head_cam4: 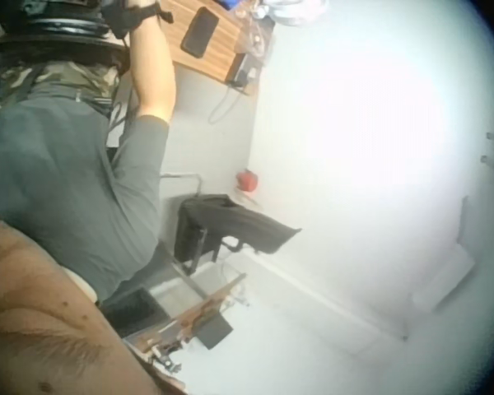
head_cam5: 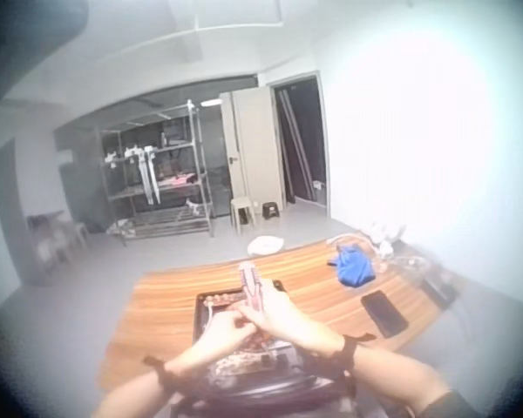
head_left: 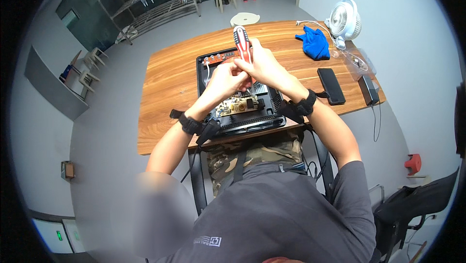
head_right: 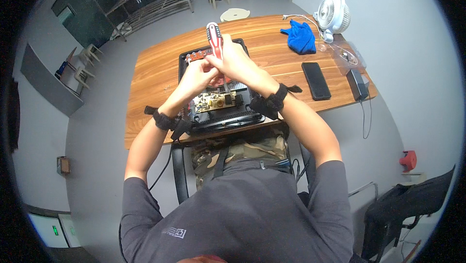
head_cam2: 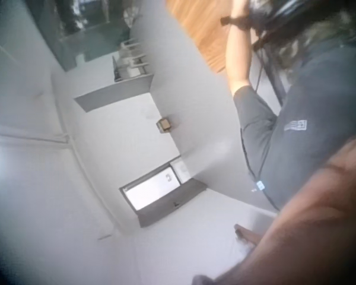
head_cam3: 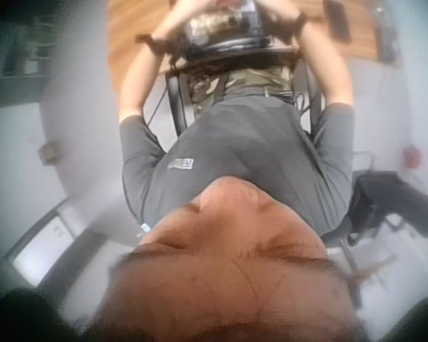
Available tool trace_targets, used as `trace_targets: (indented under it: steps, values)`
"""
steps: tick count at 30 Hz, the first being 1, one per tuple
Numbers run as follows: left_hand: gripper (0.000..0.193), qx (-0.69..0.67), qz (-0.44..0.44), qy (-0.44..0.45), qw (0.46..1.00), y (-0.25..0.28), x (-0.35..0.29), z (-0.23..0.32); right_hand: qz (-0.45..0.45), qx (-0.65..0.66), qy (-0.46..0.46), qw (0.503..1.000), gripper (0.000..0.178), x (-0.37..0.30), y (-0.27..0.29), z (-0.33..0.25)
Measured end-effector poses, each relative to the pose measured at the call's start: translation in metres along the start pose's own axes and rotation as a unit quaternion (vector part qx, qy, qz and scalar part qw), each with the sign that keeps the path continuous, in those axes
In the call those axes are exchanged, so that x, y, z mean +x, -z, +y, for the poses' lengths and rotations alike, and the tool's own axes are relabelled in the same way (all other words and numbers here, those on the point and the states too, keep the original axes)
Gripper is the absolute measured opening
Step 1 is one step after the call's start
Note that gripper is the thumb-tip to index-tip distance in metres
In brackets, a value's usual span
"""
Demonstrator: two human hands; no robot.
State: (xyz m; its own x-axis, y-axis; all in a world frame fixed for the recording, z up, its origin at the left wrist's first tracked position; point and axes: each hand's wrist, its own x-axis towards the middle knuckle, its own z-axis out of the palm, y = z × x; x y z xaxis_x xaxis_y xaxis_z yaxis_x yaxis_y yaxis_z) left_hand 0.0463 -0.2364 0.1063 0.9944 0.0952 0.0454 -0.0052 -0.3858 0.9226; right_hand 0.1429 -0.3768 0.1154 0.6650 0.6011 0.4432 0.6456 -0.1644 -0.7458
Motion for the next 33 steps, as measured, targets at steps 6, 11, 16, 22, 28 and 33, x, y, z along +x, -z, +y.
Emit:
trace_targets:
  steps: [6,11,16,22,28,33]
  values:
    - [0.030,0.032,-0.046,0.018,0.998,-0.015,0.010,-0.003,-0.030,-0.082,-0.082,0.993,0.052,-0.008,0.029,0.024]
    - [0.027,0.172,0.004,0.016,0.985,0.016,0.009,-0.011,0.019,-0.170,-0.136,0.976,0.049,-0.011,0.071,0.093]
    - [0.031,0.268,-0.109,-0.112,0.951,-0.030,0.039,0.005,-0.007,-0.257,-0.183,0.949,0.047,-0.031,0.085,0.186]
    - [0.032,0.333,-0.175,-0.127,0.918,-0.113,0.115,-0.009,-0.032,-0.230,-0.242,0.942,0.056,-0.051,0.061,0.193]
    - [0.025,0.423,-0.214,-0.069,0.878,-0.170,0.149,-0.024,-0.084,-0.149,-0.276,0.946,0.052,-0.059,0.064,0.204]
    - [0.033,0.388,-0.205,0.022,0.898,-0.184,0.162,-0.032,-0.071,-0.185,-0.182,0.963,0.055,-0.070,0.052,0.249]
